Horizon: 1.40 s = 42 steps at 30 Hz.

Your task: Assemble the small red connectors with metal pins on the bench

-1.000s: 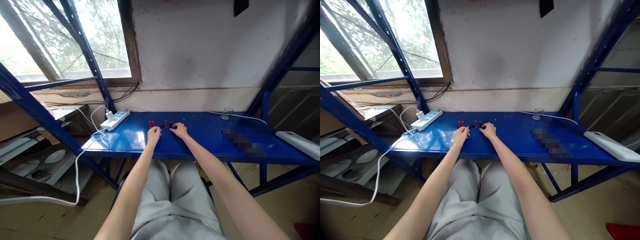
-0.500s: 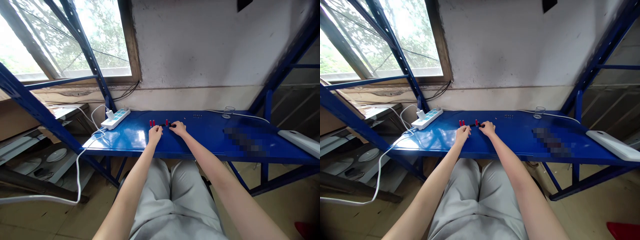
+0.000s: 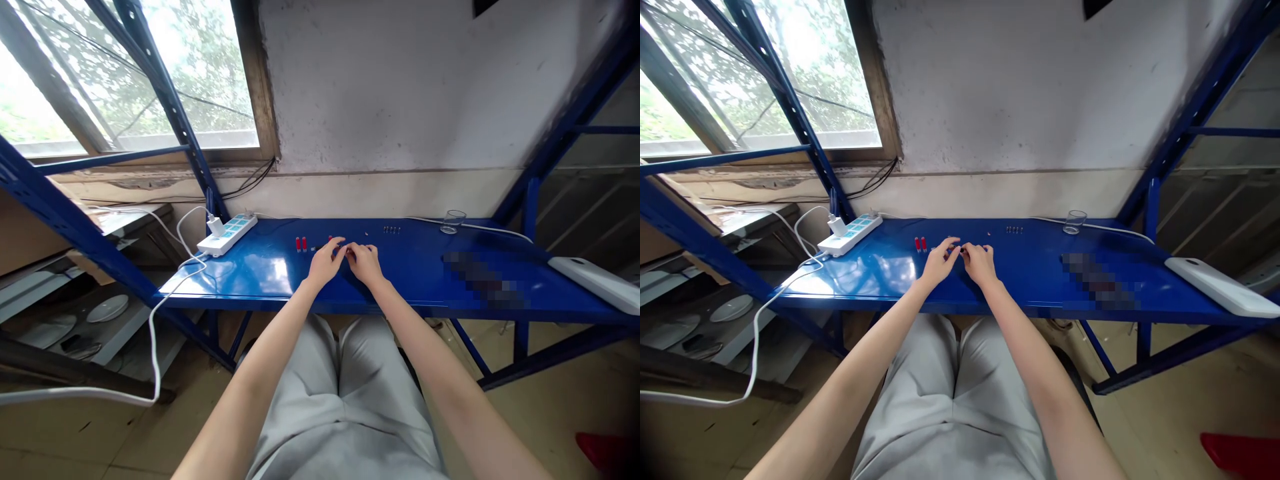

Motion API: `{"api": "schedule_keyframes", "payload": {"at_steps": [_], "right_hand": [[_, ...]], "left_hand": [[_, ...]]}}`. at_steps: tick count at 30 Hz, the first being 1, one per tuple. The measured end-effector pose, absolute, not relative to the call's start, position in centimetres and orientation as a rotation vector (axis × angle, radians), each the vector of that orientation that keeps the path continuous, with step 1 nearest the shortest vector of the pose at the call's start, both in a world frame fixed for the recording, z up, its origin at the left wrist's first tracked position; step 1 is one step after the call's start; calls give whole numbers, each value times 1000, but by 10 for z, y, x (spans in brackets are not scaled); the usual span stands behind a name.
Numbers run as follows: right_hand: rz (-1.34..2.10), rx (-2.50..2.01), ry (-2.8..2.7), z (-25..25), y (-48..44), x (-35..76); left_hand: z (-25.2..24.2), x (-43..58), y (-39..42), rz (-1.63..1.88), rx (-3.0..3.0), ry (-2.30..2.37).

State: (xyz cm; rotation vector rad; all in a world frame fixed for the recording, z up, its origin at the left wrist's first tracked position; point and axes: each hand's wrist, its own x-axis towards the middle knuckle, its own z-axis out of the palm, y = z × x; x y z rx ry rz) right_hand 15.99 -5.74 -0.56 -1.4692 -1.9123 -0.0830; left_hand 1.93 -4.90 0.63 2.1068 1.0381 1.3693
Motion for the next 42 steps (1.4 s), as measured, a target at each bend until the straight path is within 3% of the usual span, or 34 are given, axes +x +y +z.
{"api": "schedule_keyframes", "payload": {"at_steps": [5,17,42], "right_hand": [[-99,-1438,-1858,-4,-61,160],[305,-1275,-1689,-5,-65,163],[97,-1337,-1757,-2,-66,155]], "left_hand": [[-6,22,-43,1379,1885,1038],[-15,14,-40,1331,1650,843],[-9,15,-46,1320,1706,999]]}}
